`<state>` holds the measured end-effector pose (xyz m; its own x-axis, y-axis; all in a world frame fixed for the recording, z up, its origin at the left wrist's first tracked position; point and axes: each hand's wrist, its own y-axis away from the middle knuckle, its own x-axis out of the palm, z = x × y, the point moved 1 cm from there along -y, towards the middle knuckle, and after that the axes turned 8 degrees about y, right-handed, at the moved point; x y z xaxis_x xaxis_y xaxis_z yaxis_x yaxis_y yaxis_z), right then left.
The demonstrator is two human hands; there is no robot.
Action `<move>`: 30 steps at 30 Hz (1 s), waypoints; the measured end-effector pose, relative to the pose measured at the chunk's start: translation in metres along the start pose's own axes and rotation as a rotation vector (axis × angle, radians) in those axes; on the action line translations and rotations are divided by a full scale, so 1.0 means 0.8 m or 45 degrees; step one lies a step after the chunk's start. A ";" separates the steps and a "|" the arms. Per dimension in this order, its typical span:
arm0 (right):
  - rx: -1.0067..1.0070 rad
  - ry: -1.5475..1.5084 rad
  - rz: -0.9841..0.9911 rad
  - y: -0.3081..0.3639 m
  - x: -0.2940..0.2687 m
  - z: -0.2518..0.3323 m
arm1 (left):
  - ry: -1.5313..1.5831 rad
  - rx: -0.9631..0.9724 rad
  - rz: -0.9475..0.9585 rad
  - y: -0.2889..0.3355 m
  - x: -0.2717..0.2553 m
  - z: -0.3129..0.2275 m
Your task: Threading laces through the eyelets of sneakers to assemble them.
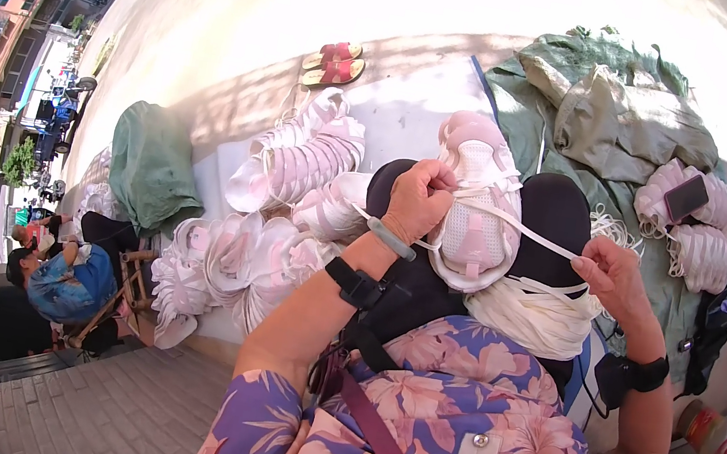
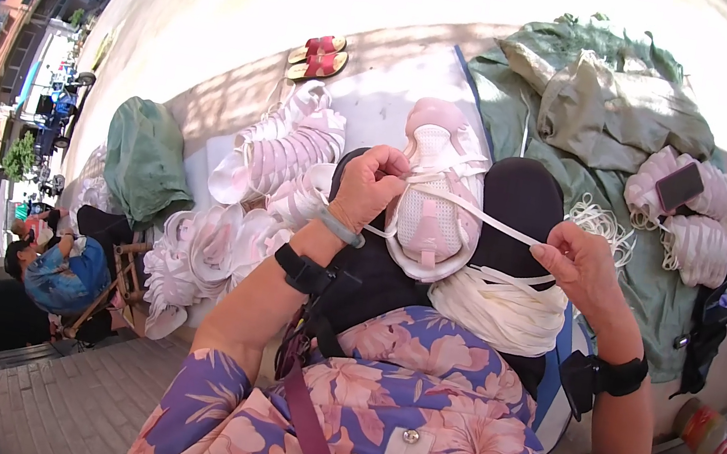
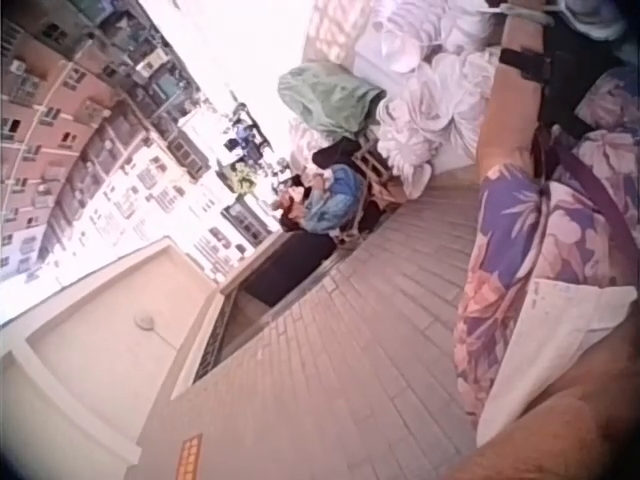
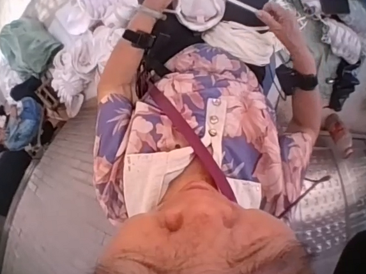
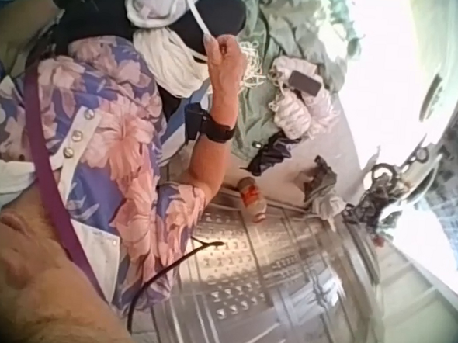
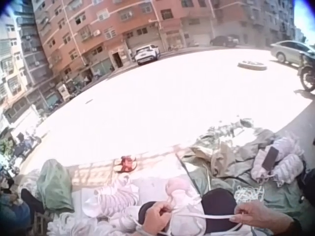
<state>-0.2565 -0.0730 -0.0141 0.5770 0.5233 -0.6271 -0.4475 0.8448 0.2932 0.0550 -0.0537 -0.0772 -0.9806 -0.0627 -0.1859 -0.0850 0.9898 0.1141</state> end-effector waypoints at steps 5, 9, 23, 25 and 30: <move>-0.470 0.508 -0.297 -0.051 0.046 0.047 | -0.583 0.677 -0.171 0.004 0.019 -0.026; -0.541 0.592 -0.280 -0.070 0.075 0.080 | -0.661 0.697 -0.149 0.002 0.040 -0.046; -0.378 0.485 -0.326 -0.088 0.096 0.080 | -0.514 0.557 -0.165 0.004 0.054 -0.019; -0.352 0.494 -0.319 -0.090 0.094 0.083 | -0.498 0.577 -0.170 0.004 0.056 -0.018; -0.316 0.605 -0.297 -0.086 0.093 0.090 | -0.531 0.564 -0.168 -0.003 0.067 -0.014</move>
<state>-0.1336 -0.0843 -0.0293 0.3357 0.1708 -0.9263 -0.5253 0.8503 -0.0336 0.0009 -0.0611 -0.0765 -0.8077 -0.2215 -0.5464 -0.0317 0.9417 -0.3349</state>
